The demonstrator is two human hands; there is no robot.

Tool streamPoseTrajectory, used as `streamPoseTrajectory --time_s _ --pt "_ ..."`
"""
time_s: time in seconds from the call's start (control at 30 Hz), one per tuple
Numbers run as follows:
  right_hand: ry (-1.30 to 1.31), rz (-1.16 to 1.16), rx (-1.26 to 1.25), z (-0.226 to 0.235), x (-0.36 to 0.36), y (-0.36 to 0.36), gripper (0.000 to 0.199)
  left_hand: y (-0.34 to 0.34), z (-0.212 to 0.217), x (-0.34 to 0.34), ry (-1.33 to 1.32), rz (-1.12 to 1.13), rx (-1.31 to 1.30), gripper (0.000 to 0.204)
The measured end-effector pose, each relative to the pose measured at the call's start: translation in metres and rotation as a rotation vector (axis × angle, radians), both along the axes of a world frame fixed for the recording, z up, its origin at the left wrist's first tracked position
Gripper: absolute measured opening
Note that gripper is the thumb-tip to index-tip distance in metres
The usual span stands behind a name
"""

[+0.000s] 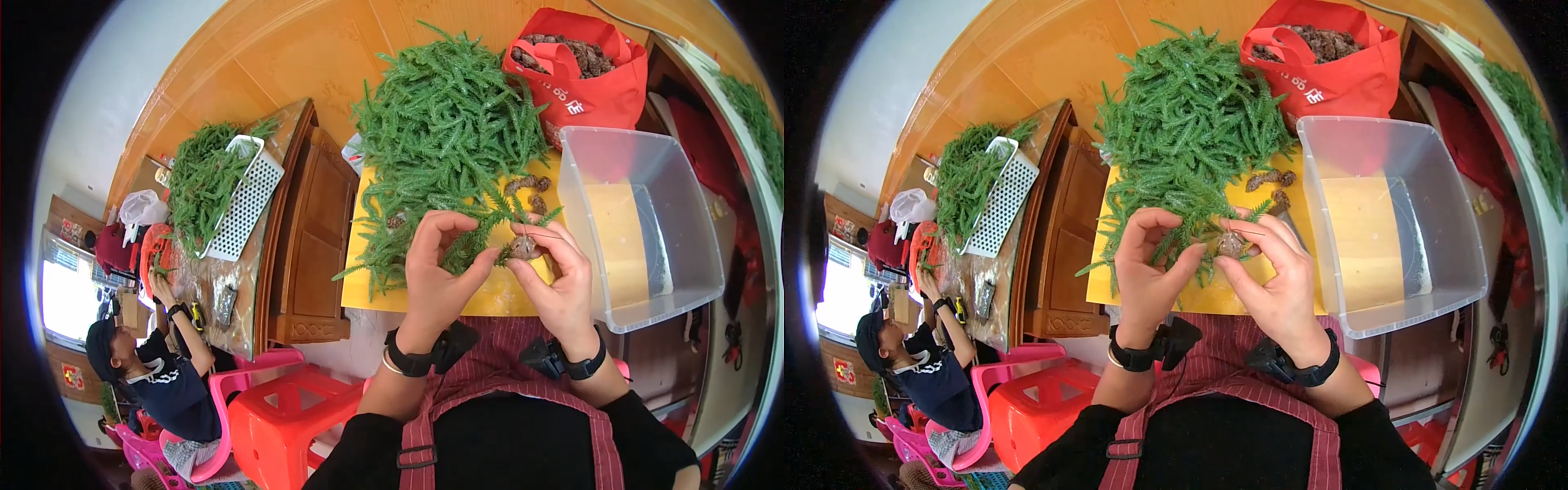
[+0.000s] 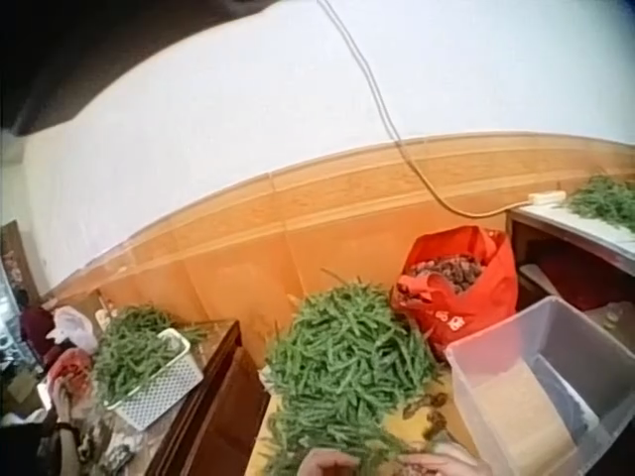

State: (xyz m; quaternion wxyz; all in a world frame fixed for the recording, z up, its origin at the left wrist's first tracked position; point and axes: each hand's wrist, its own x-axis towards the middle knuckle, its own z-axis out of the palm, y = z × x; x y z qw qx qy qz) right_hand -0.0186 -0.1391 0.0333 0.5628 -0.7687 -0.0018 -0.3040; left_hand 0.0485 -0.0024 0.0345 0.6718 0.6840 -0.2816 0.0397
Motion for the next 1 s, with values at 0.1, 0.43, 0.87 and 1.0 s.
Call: streamPoseTrajectory --time_s 0.1,0.43,0.87,1.0 --pt "-0.026 -0.013 0.027 -0.004 -0.004 -0.001 0.034 -0.004 0.001 -0.002 0.061 -0.008 0.018 0.036" --pt "0.077 0.15 0.15 -0.018 -0.016 -0.012 0.037 -0.011 0.001 -0.015 -0.08 0.061 0.097 0.04" --pt "0.048 0.323 0.3 -0.007 -0.022 -0.014 0.037 -0.007 0.002 -0.034 0.121 0.166 -0.045 0.032" --pt "0.07 0.34 0.283 -0.006 -0.023 -0.012 0.036 -0.002 0.005 -0.035 0.211 0.124 -0.081 0.022"
